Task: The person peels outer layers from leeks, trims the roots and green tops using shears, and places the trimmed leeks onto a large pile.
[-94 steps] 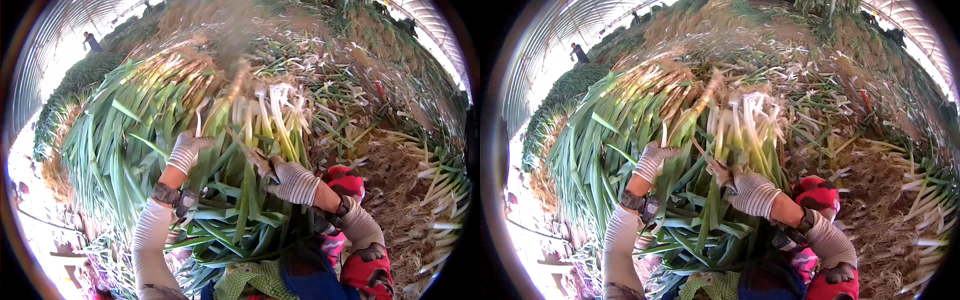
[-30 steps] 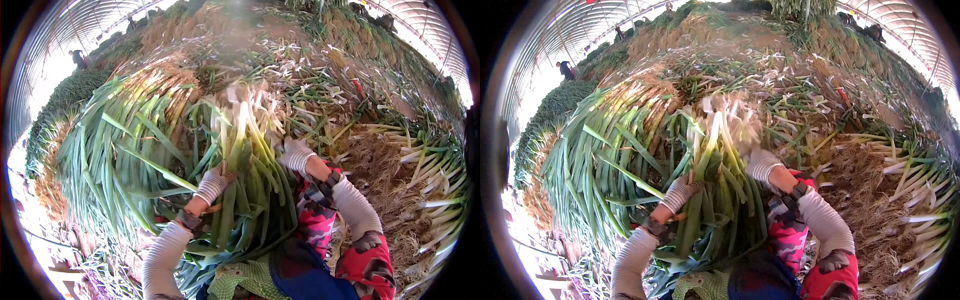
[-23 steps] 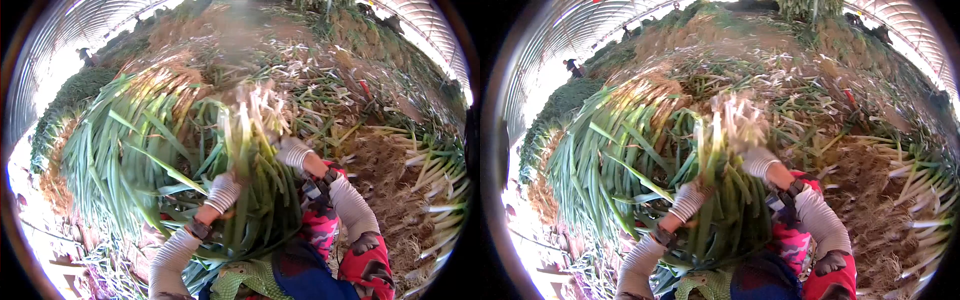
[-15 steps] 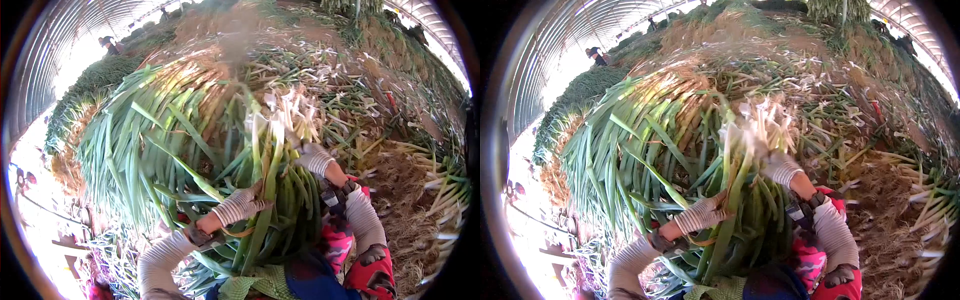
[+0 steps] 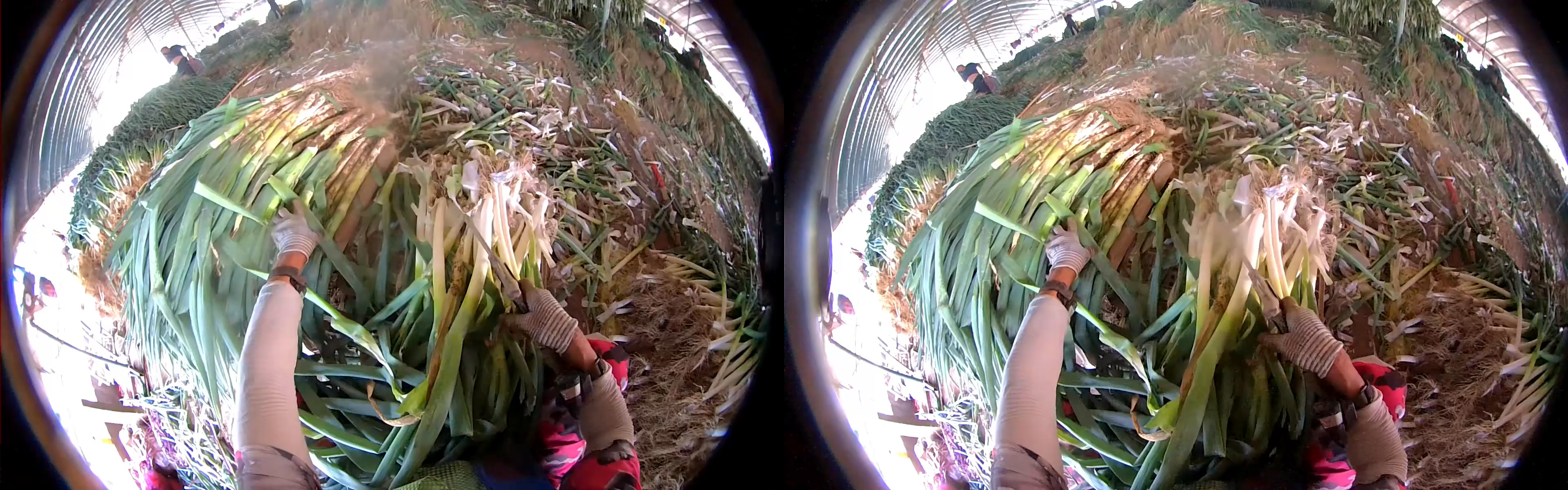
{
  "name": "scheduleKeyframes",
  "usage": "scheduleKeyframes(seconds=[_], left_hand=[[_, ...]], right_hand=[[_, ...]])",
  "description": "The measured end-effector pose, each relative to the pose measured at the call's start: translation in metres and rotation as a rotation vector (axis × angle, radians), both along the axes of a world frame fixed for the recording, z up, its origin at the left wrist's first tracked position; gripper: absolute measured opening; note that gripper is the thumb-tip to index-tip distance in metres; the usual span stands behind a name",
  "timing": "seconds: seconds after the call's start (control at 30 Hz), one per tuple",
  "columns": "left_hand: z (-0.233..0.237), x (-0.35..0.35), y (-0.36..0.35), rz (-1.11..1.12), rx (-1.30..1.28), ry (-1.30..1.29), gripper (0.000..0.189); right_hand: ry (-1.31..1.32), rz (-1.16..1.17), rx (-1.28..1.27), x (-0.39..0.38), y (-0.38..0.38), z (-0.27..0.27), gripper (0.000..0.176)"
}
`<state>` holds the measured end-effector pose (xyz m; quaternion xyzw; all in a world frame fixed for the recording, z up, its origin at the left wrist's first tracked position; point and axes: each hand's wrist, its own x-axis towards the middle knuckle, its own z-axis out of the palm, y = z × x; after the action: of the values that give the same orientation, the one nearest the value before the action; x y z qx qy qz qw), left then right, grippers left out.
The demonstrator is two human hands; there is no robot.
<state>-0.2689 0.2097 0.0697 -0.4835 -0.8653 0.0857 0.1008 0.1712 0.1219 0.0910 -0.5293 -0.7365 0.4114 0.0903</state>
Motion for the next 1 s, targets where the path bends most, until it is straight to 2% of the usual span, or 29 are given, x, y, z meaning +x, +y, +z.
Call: scheduleKeyframes(seconds=[0.03, 0.07, 0.13, 0.17, 0.2, 0.23, 0.3, 0.37, 0.43, 0.5, 0.53, 0.63, 0.67, 0.7, 0.73, 0.77, 0.8, 0.9, 0.93, 0.97, 1.0], left_hand=[[-0.002, -0.004, 0.008, 0.000, -0.002, -0.011, 0.084], [-0.004, -0.009, 0.016, 0.001, -0.004, -0.025, 0.086], [0.002, -0.022, 0.022, -0.025, 0.040, -0.119, 0.087], [0.007, -0.023, 0.019, 0.014, 0.028, -0.249, 0.074], [0.001, -0.020, 0.017, 0.017, 0.029, -0.210, 0.068], [-0.003, -0.017, 0.009, 0.025, 0.034, -0.168, 0.062], [-0.006, -0.005, -0.005, 0.034, -0.023, -0.311, 0.057], [-0.036, 0.003, -0.031, -0.142, -0.005, -0.238, 0.054], [-0.007, 0.031, -0.059, -0.158, -0.022, -0.269, 0.042], [0.038, 0.060, -0.088, -0.259, -0.073, -0.249, 0.041], [0.063, 0.079, -0.110, -0.274, -0.080, -0.152, 0.042], [0.095, 0.082, -0.154, -0.301, -0.253, -0.181, 0.046], [0.101, 0.091, -0.163, -0.294, -0.389, -0.141, 0.051], [0.099, 0.099, -0.175, -0.286, -0.532, -0.104, 0.057], [0.070, 0.092, -0.184, -0.320, -0.475, -0.086, 0.066], [0.049, 0.086, -0.184, -0.362, -0.449, -0.067, 0.067], [0.031, 0.080, -0.180, -0.403, -0.415, -0.048, 0.068], [0.008, 0.080, -0.158, -0.355, -0.205, -0.236, 0.059], [-0.014, 0.071, -0.141, -0.260, -0.130, -0.434, 0.055], [-0.040, 0.063, -0.123, -0.162, -0.060, -0.631, 0.052], [-0.072, 0.055, -0.109, -0.101, -0.020, -0.596, 0.047]], right_hand=[[-0.067, -0.029, -0.029, 0.001, 0.002, -0.001, 0.069], [0.177, 0.016, -0.088, 0.002, -0.001, -0.001, 0.070], [0.063, 0.012, 0.042, 0.002, 0.000, -0.004, 0.066], [0.012, 0.005, 0.105, 0.003, -0.001, -0.007, 0.064], [-0.087, -0.039, 0.183, 0.006, 0.001, -0.015, 0.059], [-0.066, -0.035, 0.185, 0.010, -0.001, -0.020, 0.059], [-0.016, 0.000, 0.225, 0.014, -0.002, -0.024, 0.057], [0.003, -0.024, 0.171, 0.009, -0.007, -0.018, 0.054], [-0.076, -0.069, 0.175, 0.003, -0.013, -0.018, 0.055], [0.038, -0.035, 0.147, 0.006, -0.017, -0.019, 0.059], [0.086, -0.021, 0.123, 0.007, -0.019, -0.018, 0.061], [0.087, 0.239, 0.234, -0.002, -0.044, 0.007, 0.061], [0.130, 0.335, 0.305, -0.001, -0.047, 0.000, 0.058], [0.052, 0.243, 0.280, -0.002, -0.048, 0.010, 0.057], [-0.029, 0.152, 0.248, -0.004, -0.048, 0.025, 0.056], [-0.112, 0.062, 0.219, -0.004, -0.049, 0.034, 0.055], [-0.238, 0.056, 0.319, 0.003, -0.036, 0.000, 0.052], [-0.111, 0.238, 0.207, 0.004, -0.060, 0.030, 0.051], [-0.194, 0.207, 0.177, 0.006, -0.060, 0.004, 0.048], [-0.192, 0.174, 0.210, 0.007, -0.061, 0.002, 0.045], [-0.191, 0.141, 0.235, 0.009, -0.064, -0.001, 0.042]])
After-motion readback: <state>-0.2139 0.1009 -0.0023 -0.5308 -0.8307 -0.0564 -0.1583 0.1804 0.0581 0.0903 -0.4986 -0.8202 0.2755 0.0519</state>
